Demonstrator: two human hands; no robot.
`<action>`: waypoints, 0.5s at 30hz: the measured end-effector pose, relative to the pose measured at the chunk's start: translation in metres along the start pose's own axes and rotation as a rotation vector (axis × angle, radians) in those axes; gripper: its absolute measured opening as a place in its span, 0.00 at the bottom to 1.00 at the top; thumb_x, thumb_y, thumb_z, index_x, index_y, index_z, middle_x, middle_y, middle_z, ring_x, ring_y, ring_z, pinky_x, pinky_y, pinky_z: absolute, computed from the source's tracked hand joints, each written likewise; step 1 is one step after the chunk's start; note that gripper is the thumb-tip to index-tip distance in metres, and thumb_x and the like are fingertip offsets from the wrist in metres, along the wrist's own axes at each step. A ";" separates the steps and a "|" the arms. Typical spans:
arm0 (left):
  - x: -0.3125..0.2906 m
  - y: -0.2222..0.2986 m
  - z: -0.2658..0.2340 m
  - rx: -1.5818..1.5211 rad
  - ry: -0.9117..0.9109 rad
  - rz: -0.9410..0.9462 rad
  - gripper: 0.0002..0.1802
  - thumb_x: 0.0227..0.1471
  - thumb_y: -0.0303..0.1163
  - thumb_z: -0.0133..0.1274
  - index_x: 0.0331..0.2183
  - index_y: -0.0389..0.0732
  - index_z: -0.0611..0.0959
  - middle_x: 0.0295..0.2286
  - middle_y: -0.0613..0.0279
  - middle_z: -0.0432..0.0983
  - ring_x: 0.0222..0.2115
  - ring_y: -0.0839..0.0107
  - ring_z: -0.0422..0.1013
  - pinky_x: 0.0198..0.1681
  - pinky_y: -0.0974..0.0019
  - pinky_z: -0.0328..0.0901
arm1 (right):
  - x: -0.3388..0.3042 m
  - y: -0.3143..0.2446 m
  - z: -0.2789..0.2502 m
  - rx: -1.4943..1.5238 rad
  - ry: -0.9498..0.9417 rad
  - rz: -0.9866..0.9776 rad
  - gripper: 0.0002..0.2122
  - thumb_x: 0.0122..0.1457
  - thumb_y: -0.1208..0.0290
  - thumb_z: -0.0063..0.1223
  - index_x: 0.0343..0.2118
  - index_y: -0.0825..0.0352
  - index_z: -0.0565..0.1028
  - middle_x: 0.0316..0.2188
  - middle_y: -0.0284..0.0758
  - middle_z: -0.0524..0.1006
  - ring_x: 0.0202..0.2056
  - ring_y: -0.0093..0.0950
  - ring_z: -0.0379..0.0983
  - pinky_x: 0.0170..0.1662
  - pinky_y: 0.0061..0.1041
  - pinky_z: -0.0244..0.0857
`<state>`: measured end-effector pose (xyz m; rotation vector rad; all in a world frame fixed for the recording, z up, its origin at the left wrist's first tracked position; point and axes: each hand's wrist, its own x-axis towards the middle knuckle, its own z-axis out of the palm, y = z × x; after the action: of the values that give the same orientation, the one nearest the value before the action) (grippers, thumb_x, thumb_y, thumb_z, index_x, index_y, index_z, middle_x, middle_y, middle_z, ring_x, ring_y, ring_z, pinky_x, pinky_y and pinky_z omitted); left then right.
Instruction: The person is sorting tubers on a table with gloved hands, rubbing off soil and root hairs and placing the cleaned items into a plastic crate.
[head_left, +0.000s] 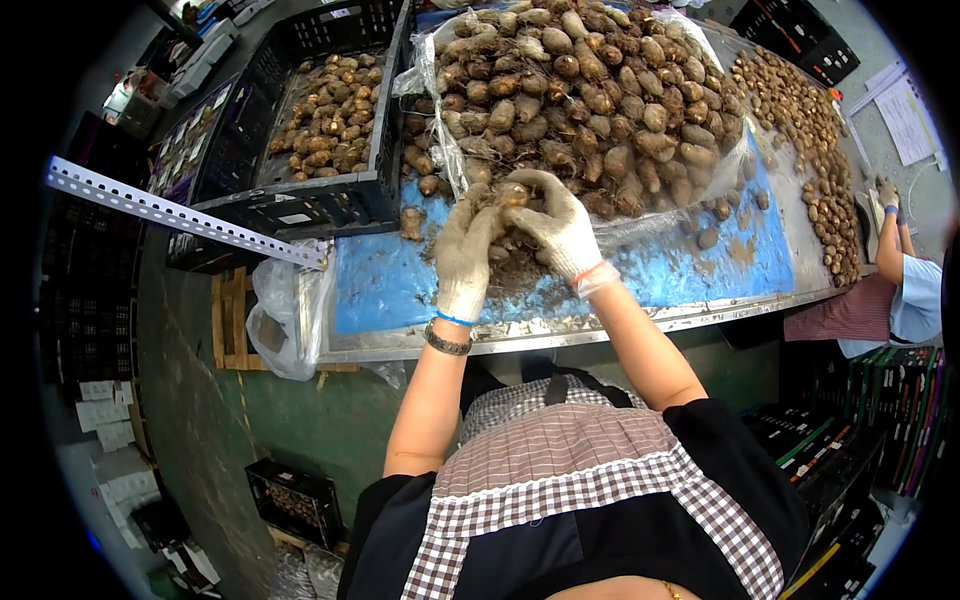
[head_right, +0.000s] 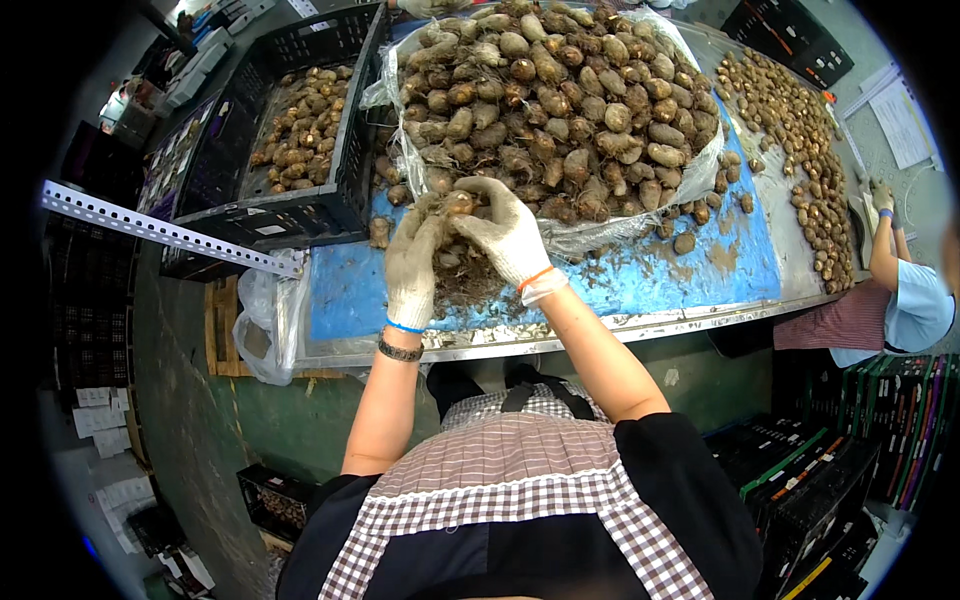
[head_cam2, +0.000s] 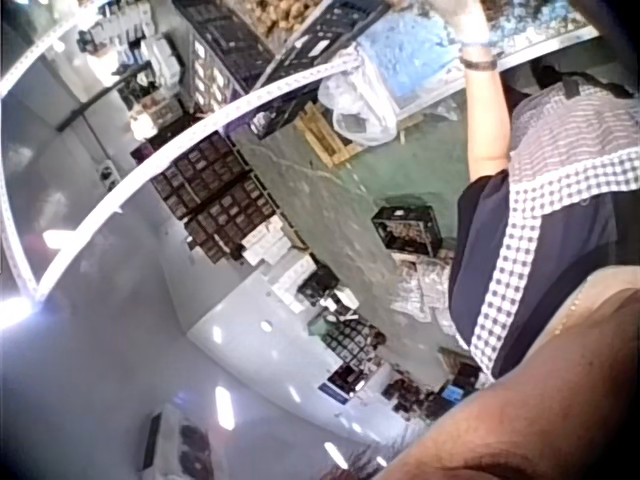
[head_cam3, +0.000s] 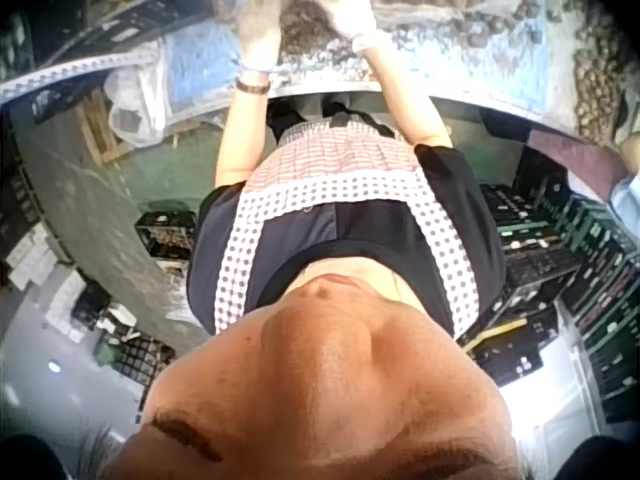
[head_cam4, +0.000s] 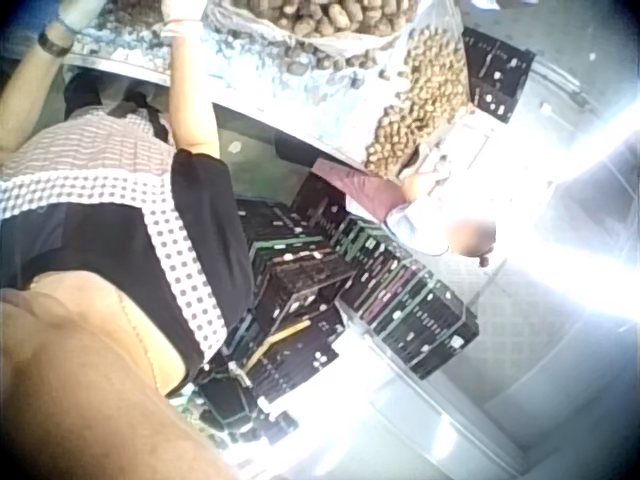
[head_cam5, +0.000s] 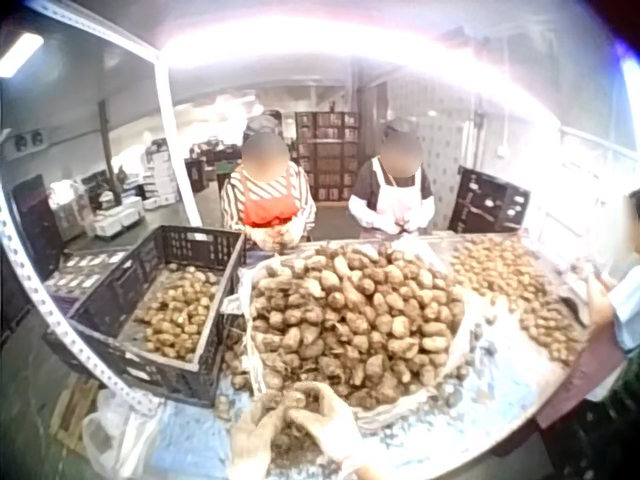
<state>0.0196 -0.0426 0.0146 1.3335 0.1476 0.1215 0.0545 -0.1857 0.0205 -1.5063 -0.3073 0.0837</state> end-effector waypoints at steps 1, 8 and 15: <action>0.001 -0.002 -0.001 0.024 0.007 0.036 0.22 0.62 0.28 0.51 0.56 0.34 0.74 0.45 0.65 0.76 0.37 0.84 0.71 0.38 0.79 0.67 | 0.000 0.006 0.003 0.013 0.066 -0.037 0.21 0.58 0.80 0.57 0.55 0.69 0.70 0.46 0.34 0.76 0.46 0.19 0.71 0.51 0.21 0.67; -0.001 0.002 -0.017 0.044 -0.077 0.001 0.19 0.61 0.31 0.53 0.52 0.36 0.78 0.37 0.66 0.78 0.35 0.82 0.72 0.37 0.78 0.68 | 0.002 -0.004 -0.010 -0.050 -0.063 -0.043 0.18 0.63 0.68 0.53 0.55 0.69 0.72 0.44 0.32 0.78 0.38 0.17 0.72 0.42 0.18 0.69; 0.002 -0.003 -0.005 0.240 -0.037 0.400 0.18 0.55 0.24 0.57 0.48 0.29 0.79 0.41 0.55 0.79 0.43 0.71 0.74 0.46 0.71 0.69 | -0.006 -0.018 -0.010 0.028 -0.072 0.160 0.17 0.62 0.68 0.58 0.50 0.71 0.75 0.39 0.33 0.79 0.37 0.16 0.73 0.41 0.17 0.69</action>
<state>0.0211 -0.0384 0.0108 1.5919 -0.1429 0.4276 0.0488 -0.1979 0.0368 -1.5007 -0.2417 0.2682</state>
